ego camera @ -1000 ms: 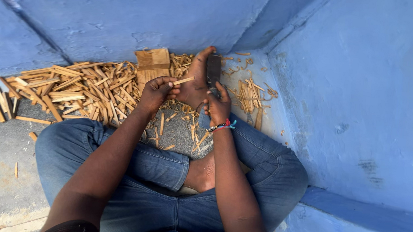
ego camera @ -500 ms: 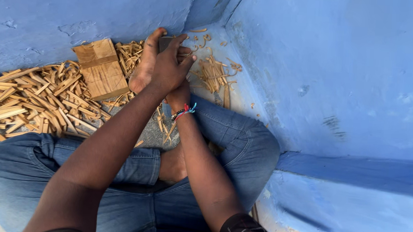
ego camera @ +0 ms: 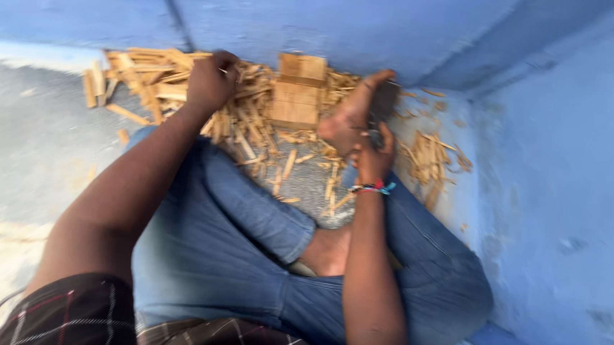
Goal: The person is sitting on the floor and carving small wooden sticks using a handheld blade, using a wooden block for support.
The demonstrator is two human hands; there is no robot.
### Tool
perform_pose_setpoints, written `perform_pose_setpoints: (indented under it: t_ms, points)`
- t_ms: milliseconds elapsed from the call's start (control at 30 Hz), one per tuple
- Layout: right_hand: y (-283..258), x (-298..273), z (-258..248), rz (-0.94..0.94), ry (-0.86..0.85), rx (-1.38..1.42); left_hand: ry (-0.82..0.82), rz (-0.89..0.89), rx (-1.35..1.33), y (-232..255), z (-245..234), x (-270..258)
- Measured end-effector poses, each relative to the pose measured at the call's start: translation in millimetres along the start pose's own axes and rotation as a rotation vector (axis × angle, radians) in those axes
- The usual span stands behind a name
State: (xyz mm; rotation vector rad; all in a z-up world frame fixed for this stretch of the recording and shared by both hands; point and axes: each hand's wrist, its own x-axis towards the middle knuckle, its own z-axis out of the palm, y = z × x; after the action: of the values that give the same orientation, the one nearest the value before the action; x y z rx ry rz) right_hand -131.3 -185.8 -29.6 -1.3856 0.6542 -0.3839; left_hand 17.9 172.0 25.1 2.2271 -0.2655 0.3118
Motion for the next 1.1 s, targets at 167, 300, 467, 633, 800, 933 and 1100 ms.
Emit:
perform_pose_setpoints:
  t_ms: [167, 300, 467, 633, 800, 933, 1100]
  points:
    - [-13, -11, 15, -0.067, 0.046, -0.034, 0.44, -0.484, -0.366, -103, -23, 3]
    - [-19, -29, 16, -0.118, 0.036, -0.055, 0.585, -0.445, -0.445, -128, -10, 12]
    - [-26, -35, 22, -0.164, 0.049, -0.156, 0.446, -0.661, -0.619, -112, -14, 14]
    - [-27, -35, 22, -0.114, 0.075, -0.166, 0.341, -0.499, -0.208, -87, -22, 13]
    - [-32, -32, 16, -0.089, 0.049, -0.134, 0.274, -0.391, 0.246, -96, -35, 26]
    - [-34, -32, 17, -0.068, 0.076, -0.117, 0.27, -0.398, 0.324, -110, -48, 16]
    - [-33, -30, 26, -0.081, 0.128, -0.135, 0.118, -0.541, 0.344, -96, -52, 5]
